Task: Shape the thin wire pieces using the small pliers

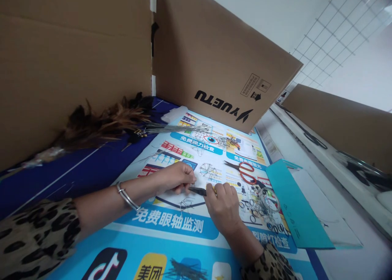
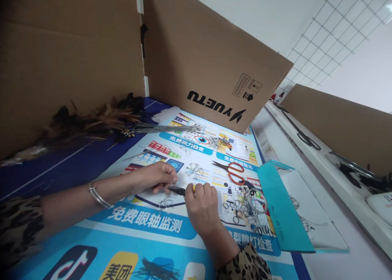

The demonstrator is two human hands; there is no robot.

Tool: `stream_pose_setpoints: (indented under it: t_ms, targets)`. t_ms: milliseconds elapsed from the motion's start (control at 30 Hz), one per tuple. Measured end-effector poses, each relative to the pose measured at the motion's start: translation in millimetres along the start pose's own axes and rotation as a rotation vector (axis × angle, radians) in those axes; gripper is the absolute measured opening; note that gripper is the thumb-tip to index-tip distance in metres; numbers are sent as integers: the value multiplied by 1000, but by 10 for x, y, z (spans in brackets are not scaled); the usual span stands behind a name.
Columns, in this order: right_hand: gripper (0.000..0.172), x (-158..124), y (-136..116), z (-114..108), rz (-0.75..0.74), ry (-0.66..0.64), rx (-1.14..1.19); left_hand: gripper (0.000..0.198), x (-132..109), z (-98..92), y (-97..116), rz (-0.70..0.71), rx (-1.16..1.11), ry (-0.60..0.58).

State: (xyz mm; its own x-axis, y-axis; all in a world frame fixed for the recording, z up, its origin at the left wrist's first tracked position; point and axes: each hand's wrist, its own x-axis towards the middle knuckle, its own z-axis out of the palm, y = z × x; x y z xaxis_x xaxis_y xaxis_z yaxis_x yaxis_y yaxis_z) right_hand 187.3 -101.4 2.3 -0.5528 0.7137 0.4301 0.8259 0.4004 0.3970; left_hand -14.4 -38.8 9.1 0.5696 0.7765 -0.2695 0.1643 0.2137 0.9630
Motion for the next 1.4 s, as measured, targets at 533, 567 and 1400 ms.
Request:
stream_pose_setpoints:
  t_ms: [533, 567, 1400]
  targets:
    - [17, -15, -16, 22, -8, -18, 34, 23, 16, 14, 11, 12, 42, 73]
    - [17, -15, -20, 18, -5, -23, 36, 23, 16, 17, 13, 15, 52, 82]
    - [18, 74, -79, -184, 221, -364, 350, 22, -100, 39, 150, 220, 466, 88]
